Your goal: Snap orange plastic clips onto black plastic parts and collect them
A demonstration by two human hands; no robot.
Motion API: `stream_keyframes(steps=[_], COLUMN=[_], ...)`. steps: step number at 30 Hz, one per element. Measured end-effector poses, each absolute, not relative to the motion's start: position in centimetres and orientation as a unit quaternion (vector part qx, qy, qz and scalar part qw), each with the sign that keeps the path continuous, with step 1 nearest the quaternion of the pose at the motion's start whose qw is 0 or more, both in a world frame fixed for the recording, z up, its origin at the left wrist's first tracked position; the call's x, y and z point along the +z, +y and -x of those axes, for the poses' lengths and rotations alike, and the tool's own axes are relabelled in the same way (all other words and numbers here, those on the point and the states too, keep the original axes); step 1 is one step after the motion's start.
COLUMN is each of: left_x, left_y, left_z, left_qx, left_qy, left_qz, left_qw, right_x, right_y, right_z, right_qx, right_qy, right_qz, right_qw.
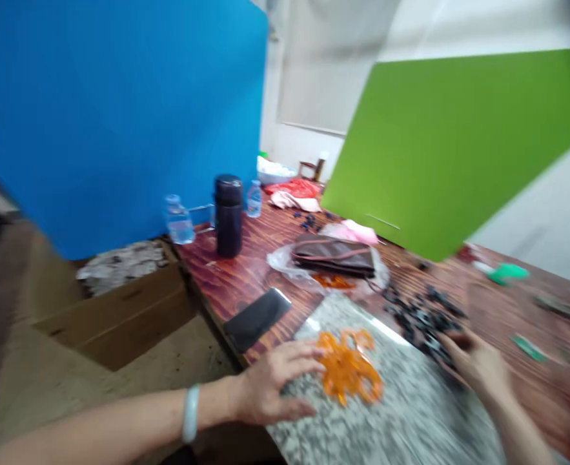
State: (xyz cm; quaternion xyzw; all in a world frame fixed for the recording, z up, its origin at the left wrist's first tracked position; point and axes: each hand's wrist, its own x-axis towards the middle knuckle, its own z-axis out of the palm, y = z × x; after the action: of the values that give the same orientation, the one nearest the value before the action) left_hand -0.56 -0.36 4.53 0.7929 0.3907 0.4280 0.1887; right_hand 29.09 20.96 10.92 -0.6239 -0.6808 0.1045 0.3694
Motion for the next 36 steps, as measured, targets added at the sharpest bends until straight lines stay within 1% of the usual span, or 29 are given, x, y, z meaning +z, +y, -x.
stream_keyframes(steps=[4, 9, 10, 13, 14, 17, 19, 21, 25, 28, 31, 33, 36], left_x=[4.2, 5.1, 5.6, 6.8, 7.1, 7.6, 7.8, 7.7, 7.2, 7.0, 7.1, 7.3, 7.4], left_y=[-0.2, -0.4, -0.8, -2.2, -2.5, -2.8, -2.5, -2.3, -2.0, -1.9, -1.8, -1.8, -1.8], left_z=[0.9, 0.3, -0.1, -2.6, -3.8, -7.7, -9.8, -11.3, -12.1, -12.0, -11.8, -11.6, -11.4], left_qx=[0.423, 0.427, 0.415, 0.380, 0.386, 0.354, 0.349, 0.357, 0.374, 0.369, 0.372, 0.379, 0.391], left_qy=[0.422, 0.420, 0.414, 0.418, 0.424, 0.427, 0.401, 0.379, 0.381, 0.385, 0.399, 0.417, 0.440], left_qz=[-0.767, -0.773, -0.780, -0.756, -0.724, -0.581, -0.511, -0.473, -0.401, -0.359, -0.342, -0.330, -0.305], left_qw=[0.234, 0.210, 0.220, 0.331, 0.384, 0.596, 0.675, 0.711, 0.744, 0.766, 0.765, 0.758, 0.749], right_x=[11.2, 11.1, 11.1, 10.8, 10.6, 10.1, 9.8, 9.6, 9.3, 8.9, 8.4, 8.1, 7.7], right_y=[18.3, 11.6, 9.7, 4.2, 2.6, -0.6, -1.9, -2.7, -3.8, -4.2, -3.8, -2.9, -1.0], right_z=[-31.1, -31.9, -31.7, -30.7, -30.3, -29.2, -28.6, -28.1, -27.5, -27.5, -28.3, -29.2, -30.5], right_qx=[0.178, 0.299, 0.323, 0.392, 0.421, 0.502, 0.523, 0.528, 0.528, 0.528, 0.505, 0.434, 0.261], right_qy=[-0.623, -0.582, -0.575, -0.547, -0.528, -0.459, -0.432, -0.421, -0.404, -0.409, -0.459, -0.520, -0.623], right_qz=[0.646, 0.619, 0.613, 0.596, 0.589, 0.564, 0.556, 0.553, 0.557, 0.565, 0.567, 0.583, 0.623], right_qw=[0.403, 0.433, 0.436, 0.438, 0.444, 0.468, 0.479, 0.487, 0.498, 0.485, 0.462, 0.449, 0.396])
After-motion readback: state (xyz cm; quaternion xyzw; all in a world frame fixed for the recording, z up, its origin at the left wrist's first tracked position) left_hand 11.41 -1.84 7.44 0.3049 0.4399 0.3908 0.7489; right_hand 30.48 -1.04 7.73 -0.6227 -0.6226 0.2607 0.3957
